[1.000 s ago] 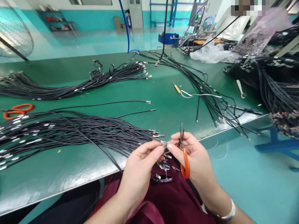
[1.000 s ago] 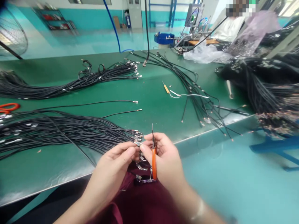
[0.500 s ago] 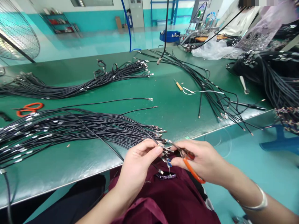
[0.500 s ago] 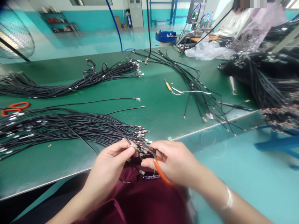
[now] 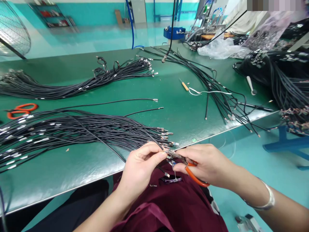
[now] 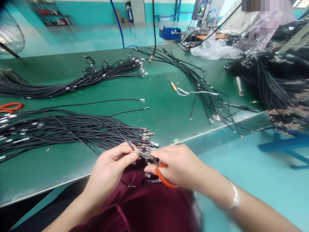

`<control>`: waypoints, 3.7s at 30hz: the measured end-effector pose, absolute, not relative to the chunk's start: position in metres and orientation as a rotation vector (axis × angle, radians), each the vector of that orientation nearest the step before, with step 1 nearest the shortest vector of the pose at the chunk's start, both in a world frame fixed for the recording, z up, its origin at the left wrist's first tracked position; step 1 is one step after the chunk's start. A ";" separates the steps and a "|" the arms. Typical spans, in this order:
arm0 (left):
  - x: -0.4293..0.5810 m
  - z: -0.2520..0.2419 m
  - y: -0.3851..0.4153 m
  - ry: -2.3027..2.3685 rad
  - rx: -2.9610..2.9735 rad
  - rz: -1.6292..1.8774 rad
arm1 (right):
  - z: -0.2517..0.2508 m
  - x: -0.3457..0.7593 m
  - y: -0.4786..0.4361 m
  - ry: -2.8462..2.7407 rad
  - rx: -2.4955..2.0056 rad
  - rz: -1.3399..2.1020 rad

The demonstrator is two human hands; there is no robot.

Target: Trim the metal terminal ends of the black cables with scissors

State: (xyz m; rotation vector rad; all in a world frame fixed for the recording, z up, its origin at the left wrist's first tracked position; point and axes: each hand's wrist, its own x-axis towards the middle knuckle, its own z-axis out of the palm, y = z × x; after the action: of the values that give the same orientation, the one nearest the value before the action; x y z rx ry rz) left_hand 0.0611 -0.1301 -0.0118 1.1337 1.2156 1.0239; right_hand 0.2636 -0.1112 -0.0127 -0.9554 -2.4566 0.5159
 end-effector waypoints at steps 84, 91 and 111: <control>0.060 -0.015 -0.135 1.189 1.187 1.055 | -0.020 0.259 -0.117 -2.393 -0.962 0.529; 0.062 -0.013 -0.135 1.186 1.181 1.077 | -0.021 0.257 -0.118 -2.381 -0.976 0.559; 0.062 -0.011 -0.136 1.234 1.188 1.077 | -0.020 0.258 -0.120 -2.427 -1.009 0.538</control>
State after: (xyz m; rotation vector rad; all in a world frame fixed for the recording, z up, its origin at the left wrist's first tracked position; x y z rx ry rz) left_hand 0.0624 -0.1364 -0.0113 1.1881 1.2344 1.0769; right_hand 0.2576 -0.1196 -0.0196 -1.0088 -2.4273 0.5377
